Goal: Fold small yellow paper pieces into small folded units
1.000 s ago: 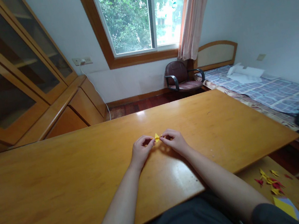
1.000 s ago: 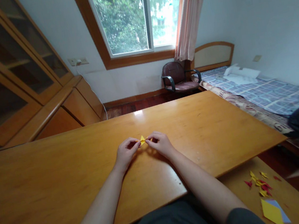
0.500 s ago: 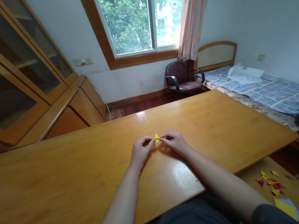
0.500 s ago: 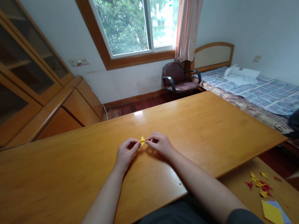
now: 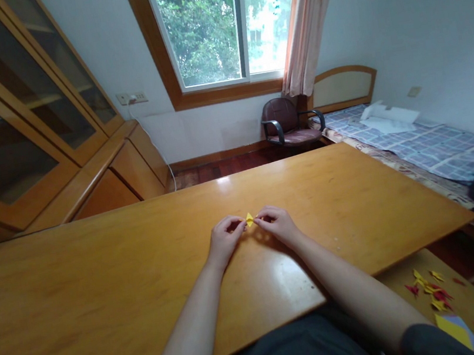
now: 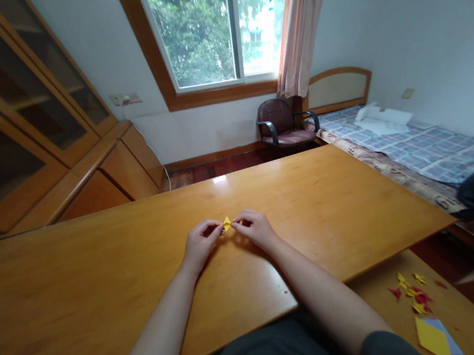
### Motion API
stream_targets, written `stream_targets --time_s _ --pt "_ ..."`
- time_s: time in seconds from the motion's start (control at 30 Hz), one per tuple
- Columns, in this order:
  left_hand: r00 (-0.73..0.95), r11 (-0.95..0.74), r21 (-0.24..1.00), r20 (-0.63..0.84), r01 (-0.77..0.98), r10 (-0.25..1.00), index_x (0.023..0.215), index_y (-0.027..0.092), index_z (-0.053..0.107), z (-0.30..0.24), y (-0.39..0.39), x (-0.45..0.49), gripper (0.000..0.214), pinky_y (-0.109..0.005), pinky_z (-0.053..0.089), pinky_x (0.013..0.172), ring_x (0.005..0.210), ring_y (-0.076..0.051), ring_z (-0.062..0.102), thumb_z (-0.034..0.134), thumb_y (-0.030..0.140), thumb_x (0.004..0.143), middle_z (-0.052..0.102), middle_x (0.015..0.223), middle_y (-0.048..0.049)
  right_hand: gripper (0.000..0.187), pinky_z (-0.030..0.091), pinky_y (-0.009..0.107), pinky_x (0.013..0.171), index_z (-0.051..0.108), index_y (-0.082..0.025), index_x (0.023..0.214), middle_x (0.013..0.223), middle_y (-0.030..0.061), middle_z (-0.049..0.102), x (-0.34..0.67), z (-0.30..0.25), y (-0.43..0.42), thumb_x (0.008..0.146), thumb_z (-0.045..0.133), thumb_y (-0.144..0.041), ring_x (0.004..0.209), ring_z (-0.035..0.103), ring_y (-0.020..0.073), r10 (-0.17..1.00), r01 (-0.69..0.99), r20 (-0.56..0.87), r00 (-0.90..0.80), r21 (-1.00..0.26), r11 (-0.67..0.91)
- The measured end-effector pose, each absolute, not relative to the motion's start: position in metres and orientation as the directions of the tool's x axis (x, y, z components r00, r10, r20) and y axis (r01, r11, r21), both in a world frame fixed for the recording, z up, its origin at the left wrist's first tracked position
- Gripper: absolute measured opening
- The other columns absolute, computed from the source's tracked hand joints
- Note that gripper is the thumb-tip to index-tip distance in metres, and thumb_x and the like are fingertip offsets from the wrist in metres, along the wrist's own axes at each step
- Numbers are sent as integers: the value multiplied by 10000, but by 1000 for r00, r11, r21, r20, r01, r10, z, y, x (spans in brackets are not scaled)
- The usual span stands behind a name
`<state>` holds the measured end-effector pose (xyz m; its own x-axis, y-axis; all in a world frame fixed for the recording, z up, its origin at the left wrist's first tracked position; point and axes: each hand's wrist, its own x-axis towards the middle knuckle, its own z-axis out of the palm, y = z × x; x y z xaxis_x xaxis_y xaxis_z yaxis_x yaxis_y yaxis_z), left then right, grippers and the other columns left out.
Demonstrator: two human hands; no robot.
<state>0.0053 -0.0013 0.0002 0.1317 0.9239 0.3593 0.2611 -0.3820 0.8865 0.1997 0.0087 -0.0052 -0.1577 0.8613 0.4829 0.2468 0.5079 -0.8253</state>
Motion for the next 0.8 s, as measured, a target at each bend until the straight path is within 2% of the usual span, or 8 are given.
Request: stream_targets --time_s 0.8 --pt "145 -367 890 339 270 930 841 180 684 -3 1 6 182 -255 516 711 721 -164 662 644 357 844 699 769 -32 153 412 245 566 722 -181 729 685 23 659 200 -7 10 809 696 -310 597 556 140 886 246 438 -149 -852 463"
